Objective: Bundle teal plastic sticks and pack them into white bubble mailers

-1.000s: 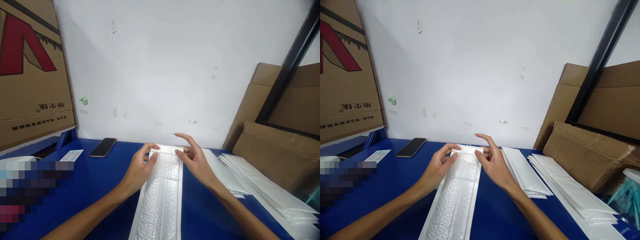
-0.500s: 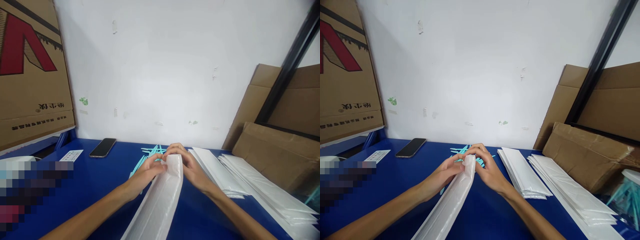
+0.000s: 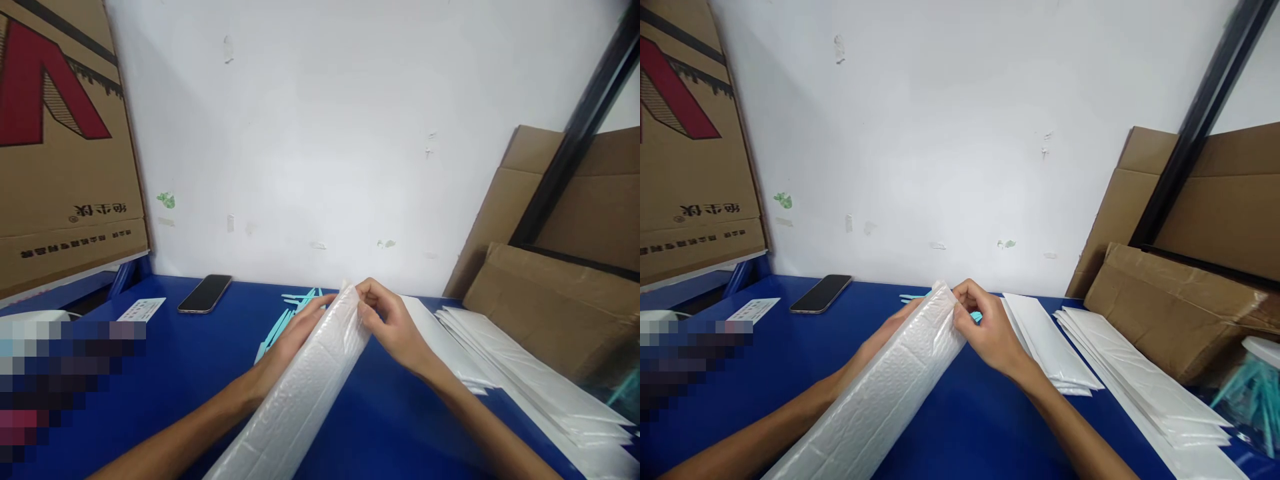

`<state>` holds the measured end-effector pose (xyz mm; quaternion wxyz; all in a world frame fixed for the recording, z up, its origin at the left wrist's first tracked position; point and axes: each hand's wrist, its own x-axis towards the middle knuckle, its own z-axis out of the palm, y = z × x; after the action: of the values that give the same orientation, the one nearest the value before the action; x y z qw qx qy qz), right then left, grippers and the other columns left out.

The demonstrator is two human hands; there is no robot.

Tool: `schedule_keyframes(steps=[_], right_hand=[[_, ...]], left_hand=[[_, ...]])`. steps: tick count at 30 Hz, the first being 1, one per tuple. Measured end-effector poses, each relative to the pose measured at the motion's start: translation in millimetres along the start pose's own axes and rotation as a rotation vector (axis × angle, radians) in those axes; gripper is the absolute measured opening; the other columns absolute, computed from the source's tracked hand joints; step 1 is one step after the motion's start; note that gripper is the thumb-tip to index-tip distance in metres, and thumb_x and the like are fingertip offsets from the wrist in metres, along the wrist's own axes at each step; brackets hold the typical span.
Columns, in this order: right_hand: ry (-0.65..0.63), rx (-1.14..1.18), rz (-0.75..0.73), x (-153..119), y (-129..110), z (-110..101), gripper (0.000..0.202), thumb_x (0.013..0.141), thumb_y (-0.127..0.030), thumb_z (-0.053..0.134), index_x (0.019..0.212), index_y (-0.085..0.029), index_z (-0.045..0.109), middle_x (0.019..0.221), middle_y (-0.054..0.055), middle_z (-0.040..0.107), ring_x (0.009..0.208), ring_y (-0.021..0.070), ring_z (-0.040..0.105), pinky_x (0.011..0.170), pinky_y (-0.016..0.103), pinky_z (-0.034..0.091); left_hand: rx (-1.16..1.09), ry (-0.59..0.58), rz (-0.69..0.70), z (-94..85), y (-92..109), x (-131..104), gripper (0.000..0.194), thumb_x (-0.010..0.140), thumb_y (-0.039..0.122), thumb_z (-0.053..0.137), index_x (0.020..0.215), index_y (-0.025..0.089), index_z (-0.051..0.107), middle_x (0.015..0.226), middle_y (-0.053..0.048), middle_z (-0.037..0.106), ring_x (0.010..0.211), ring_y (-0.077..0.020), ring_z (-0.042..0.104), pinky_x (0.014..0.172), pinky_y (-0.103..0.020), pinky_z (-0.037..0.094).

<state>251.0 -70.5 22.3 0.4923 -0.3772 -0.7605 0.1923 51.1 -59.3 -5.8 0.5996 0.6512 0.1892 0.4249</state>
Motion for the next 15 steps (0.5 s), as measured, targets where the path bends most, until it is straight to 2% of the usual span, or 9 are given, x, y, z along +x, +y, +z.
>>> schedule_keyframes(steps=[2, 3, 6, 8, 12, 15], right_hand=[[-0.013, 0.002, 0.029, 0, -1, 0, 0.008, 0.090, -0.025, 0.051, 0.084, -0.021, 0.053, 0.074, -0.003, 0.053, 0.065, 0.0129, 0.047, 0.059, 0.025, 0.036], [-0.017, -0.001, 0.040, 1, -2, -1, 0.008, 0.090, -0.025, 0.051, 0.083, -0.021, 0.053, 0.074, -0.003, 0.053, 0.065, 0.0128, 0.046, 0.059, 0.025, 0.036], [-0.010, -0.013, 0.055, 3, -6, -4, 0.010, 0.090, -0.026, 0.051, 0.084, -0.020, 0.056, 0.074, -0.002, 0.055, 0.066, 0.0132, 0.049, 0.059, 0.025, 0.037], [0.023, -0.021, 0.053, 5, -11, -11, 0.013, 0.091, -0.028, 0.052, 0.085, -0.020, 0.059, 0.076, -0.001, 0.059, 0.069, 0.0144, 0.053, 0.062, 0.025, 0.040], [0.120, -0.025, 0.119, 10, -21, -39, 0.022, 0.091, -0.040, 0.058, 0.096, -0.020, 0.067, 0.090, 0.003, 0.067, 0.083, 0.0186, 0.060, 0.069, 0.027, 0.047], [0.156, 0.123, 0.212, 8, -27, -67, 0.032, 0.091, -0.048, 0.059, 0.099, -0.019, 0.068, 0.090, 0.005, 0.067, 0.079, 0.0177, 0.060, 0.065, 0.027, 0.050]], left_hand=[[-0.116, 0.044, 0.004, 4.1, 17, 3, 0.056, 0.099, 0.059, 0.032, 0.136, 0.025, 0.055, 0.127, -0.009, 0.062, 0.110, -0.0255, 0.061, 0.093, -0.039, 0.048], [-0.095, 0.073, 0.017, 5.7, 24, 6, 0.056, 0.098, 0.059, 0.032, 0.134, 0.024, 0.057, 0.126, -0.009, 0.063, 0.107, -0.0251, 0.062, 0.091, -0.038, 0.048], [0.182, 0.110, 0.073, 9.5, 41, 18, 0.038, 0.091, 0.050, 0.057, 0.109, 0.019, 0.070, 0.100, -0.007, 0.070, 0.088, -0.0212, 0.064, 0.075, -0.030, 0.048], [0.313, 0.090, 0.068, 13.5, 49, 27, 0.028, 0.088, 0.041, 0.062, 0.092, 0.016, 0.073, 0.083, -0.004, 0.069, 0.073, -0.0177, 0.061, 0.062, -0.026, 0.044], [0.286, 0.168, 0.111, 30.1, 62, 44, 0.028, 0.092, 0.035, 0.054, 0.093, 0.014, 0.073, 0.078, -0.005, 0.069, 0.065, -0.0152, 0.059, 0.056, -0.024, 0.039], [0.207, 0.227, 0.120, 52.8, 67, 61, 0.029, 0.091, 0.037, 0.056, 0.089, 0.012, 0.071, 0.075, -0.006, 0.067, 0.061, -0.0139, 0.055, 0.052, -0.024, 0.036]])
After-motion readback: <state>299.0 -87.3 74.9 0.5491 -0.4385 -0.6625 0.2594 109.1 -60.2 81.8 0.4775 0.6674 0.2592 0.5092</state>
